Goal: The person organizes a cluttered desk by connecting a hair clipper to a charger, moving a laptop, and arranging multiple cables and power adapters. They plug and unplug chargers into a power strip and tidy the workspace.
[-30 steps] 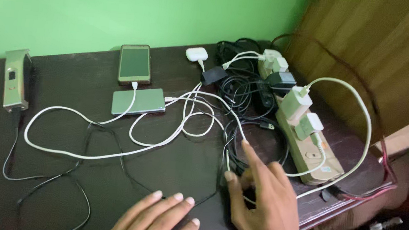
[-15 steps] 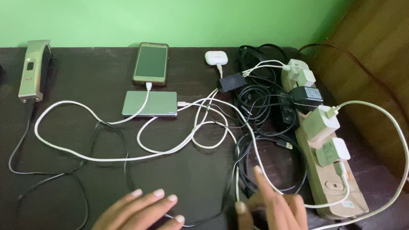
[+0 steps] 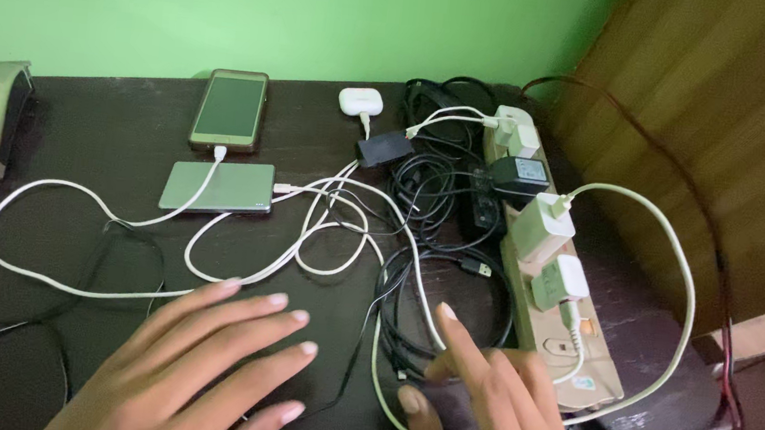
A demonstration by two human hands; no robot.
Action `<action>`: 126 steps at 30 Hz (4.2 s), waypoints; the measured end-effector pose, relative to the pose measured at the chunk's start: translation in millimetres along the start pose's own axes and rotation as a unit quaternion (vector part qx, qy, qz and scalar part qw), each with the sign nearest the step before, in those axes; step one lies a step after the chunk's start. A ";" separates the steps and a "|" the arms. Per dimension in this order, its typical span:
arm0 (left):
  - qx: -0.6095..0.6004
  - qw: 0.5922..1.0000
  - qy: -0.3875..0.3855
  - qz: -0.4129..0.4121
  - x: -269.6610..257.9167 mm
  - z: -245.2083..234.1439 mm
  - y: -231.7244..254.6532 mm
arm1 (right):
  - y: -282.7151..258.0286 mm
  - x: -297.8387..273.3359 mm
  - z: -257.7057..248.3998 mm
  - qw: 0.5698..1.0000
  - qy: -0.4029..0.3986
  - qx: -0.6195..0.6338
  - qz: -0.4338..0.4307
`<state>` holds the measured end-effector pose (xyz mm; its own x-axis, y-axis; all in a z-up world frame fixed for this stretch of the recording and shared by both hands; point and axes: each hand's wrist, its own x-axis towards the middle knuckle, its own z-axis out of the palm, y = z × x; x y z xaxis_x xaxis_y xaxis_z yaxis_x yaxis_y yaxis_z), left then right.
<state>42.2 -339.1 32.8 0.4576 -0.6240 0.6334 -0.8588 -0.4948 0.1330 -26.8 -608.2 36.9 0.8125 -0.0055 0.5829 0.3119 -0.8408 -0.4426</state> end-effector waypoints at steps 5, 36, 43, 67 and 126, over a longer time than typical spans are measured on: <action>-0.086 0.994 -0.026 0.065 43.6 6.2 12.2 | 20.5 2.8 -21.4 0.994 -0.001 -0.059 -0.093; -0.076 0.991 -0.107 -0.023 248.1 54.6 -90.1 | 157.6 237.5 -61.5 0.980 -0.187 -0.063 0.016; -0.081 0.994 -0.018 0.076 235.6 107.1 -104.0 | 179.8 216.8 -34.8 0.988 -0.091 0.022 -0.122; -0.092 0.995 -0.028 -0.009 237.0 71.4 -139.0 | 159.4 237.4 -37.7 0.957 -0.276 -0.087 0.008; -0.264 0.931 -0.073 -0.243 138.6 -43.8 -109.0 | 22.1 208.4 -77.4 0.913 -0.242 0.302 0.129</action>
<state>189.1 -345.2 139.5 0.8145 -0.4995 0.2952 -0.5186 -0.3987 0.7563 111.3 -669.9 201.4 0.9743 0.2009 0.1020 0.1756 -0.3930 -0.9026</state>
